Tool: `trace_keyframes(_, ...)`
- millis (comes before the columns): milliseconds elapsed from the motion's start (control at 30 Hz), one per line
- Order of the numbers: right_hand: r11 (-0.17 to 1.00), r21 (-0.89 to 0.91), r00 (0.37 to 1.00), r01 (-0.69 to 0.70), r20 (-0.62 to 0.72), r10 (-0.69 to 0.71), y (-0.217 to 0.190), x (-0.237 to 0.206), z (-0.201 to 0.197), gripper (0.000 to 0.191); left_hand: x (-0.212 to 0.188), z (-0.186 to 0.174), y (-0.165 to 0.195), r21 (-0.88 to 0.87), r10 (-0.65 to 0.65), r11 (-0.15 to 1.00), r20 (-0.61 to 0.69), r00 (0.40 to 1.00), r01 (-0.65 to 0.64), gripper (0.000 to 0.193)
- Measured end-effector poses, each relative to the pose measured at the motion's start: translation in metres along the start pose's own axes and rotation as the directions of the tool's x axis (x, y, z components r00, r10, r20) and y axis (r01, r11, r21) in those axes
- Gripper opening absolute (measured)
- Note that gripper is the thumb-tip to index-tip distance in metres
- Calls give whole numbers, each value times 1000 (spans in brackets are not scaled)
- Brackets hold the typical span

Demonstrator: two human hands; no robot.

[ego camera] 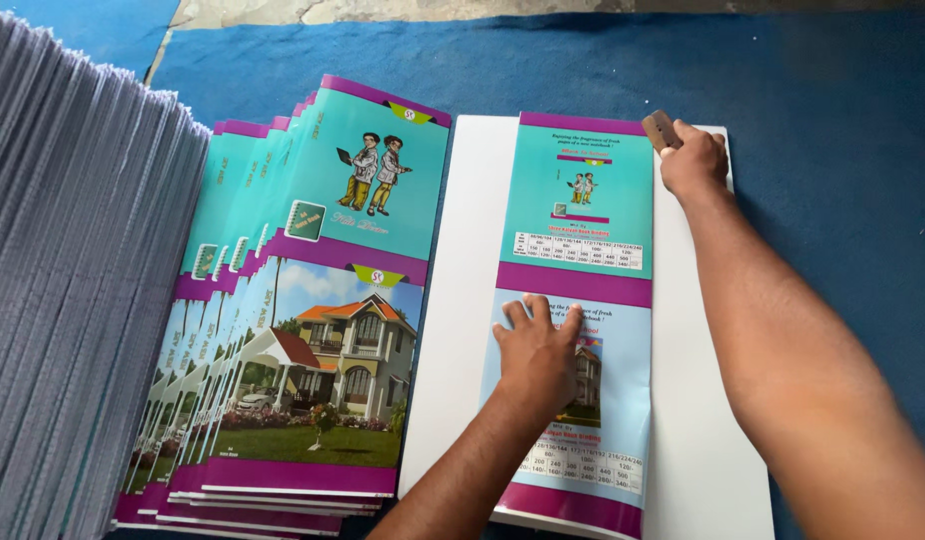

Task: The person folds the cover of a book inward and presses it flat with a wooden block. They repeat this folding and pressing action on multiple books, stacking the finished ones to the side.

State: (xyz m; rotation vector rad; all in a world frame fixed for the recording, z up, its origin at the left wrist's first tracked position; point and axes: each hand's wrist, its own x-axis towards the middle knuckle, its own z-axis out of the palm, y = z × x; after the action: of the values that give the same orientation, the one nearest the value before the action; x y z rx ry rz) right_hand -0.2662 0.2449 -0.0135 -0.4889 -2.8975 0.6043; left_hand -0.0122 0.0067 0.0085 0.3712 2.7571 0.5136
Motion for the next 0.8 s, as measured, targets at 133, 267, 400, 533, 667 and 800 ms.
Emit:
trace_keyframes(133,995,12,994,-98,59,97,-9,-4,-5,55,-2,-7,2,-9,-2,1000,-7,1000,2,91)
trace_keyframes(267,992,25,989,-121,90,119,-13,-10,-11,55,-3,-11,5,3,-23,1000,27,999,23,92)
trace_keyframes(400,998,28,993,-64,100,60,-8,-13,-16,56,-2,-9,7,4,-36,999,36,999,36,92)
trace_keyframes(533,993,115,994,39,98,-51,3,-23,-19,55,-4,-6,6,-4,-25,1000,-10,1000,25,90)
trace_keyframes(667,968,166,975,186,92,-203,13,-38,-24,54,-7,-3,7,-21,-17,1000,-72,997,15,87)
trace_keyframes(800,950,222,956,222,143,-257,18,-60,-35,53,-9,-2,9,-16,-39,999,-31,999,39,92)
